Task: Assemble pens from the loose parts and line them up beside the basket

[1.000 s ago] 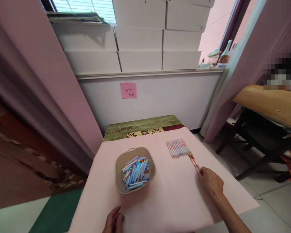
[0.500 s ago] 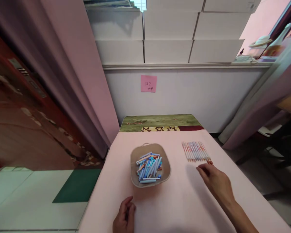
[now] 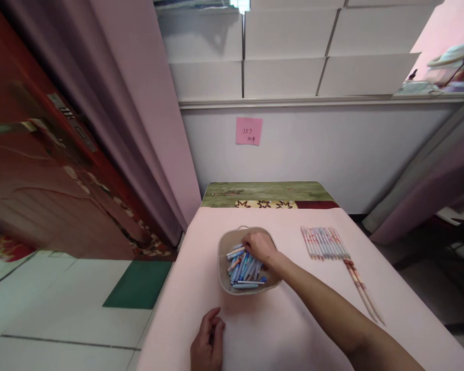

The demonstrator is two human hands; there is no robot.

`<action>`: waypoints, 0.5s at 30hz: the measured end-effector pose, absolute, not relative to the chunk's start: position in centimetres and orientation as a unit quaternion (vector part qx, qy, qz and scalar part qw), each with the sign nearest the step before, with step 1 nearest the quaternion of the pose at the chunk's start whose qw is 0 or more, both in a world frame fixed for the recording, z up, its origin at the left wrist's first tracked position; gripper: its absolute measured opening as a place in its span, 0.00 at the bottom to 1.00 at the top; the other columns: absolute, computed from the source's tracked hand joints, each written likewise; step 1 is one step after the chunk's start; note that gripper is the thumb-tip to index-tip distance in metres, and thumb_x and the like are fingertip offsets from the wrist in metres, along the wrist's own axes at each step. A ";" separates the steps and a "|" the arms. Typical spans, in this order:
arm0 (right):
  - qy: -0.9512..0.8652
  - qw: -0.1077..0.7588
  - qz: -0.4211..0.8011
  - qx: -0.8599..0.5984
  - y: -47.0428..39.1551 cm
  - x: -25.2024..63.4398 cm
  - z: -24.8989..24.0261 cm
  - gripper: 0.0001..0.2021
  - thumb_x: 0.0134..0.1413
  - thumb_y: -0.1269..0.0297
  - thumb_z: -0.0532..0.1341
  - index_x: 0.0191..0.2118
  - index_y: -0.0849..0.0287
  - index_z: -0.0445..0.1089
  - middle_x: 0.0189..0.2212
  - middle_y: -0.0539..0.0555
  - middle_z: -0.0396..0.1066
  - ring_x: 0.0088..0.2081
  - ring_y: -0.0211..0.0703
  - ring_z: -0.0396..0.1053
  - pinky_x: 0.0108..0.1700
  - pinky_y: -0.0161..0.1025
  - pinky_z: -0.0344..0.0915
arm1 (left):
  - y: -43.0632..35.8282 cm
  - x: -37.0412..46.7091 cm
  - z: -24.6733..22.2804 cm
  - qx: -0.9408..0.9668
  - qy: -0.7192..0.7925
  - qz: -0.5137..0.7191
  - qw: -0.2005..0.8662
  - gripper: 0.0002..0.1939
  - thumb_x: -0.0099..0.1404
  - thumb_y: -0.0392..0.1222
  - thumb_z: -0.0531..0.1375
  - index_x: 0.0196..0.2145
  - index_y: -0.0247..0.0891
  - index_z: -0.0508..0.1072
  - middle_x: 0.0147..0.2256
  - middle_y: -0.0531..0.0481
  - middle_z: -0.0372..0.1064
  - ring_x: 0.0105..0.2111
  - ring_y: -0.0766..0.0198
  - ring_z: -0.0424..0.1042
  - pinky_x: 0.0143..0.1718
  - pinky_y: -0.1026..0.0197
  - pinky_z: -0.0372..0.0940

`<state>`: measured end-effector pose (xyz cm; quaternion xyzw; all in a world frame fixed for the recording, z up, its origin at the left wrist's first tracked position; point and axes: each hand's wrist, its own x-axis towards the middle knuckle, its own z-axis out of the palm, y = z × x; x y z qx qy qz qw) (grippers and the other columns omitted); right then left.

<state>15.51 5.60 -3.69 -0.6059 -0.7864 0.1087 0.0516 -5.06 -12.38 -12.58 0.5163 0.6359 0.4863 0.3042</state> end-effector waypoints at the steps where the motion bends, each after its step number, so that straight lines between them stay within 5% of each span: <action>1: -0.790 0.041 0.111 -0.601 5.9 15.1 -4.0 0.11 0.56 0.68 0.55 0.37 0.56 0.76 0.39 0.55 0.76 0.42 0.46 0.72 0.40 0.35 0.61 | -12.4 -5.0 -12.6 0.516 0.636 0.487 0.304 0.22 0.60 0.57 0.55 0.42 0.38 0.72 0.28 0.49 0.73 0.27 0.60 0.72 0.31 0.60 0.67; 8: -0.812 0.028 0.121 -0.570 5.4 14.6 -4.2 0.13 0.57 0.67 0.55 0.45 0.56 0.74 0.44 0.58 0.74 0.45 0.47 0.70 0.43 0.36 0.61 | -12.5 -5.2 -12.3 0.514 0.642 0.475 0.313 0.22 0.61 0.57 0.54 0.43 0.38 0.72 0.29 0.48 0.73 0.28 0.59 0.73 0.32 0.60 0.67; 15: -0.848 0.022 0.150 -0.509 4.0 13.0 -5.0 0.11 0.57 0.64 0.57 0.41 0.53 0.76 0.40 0.54 0.76 0.41 0.45 0.72 0.40 0.35 0.62 | -12.5 -5.1 -11.7 0.515 0.638 0.461 0.338 0.21 0.60 0.56 0.56 0.43 0.38 0.73 0.30 0.48 0.73 0.29 0.59 0.72 0.34 0.60 0.66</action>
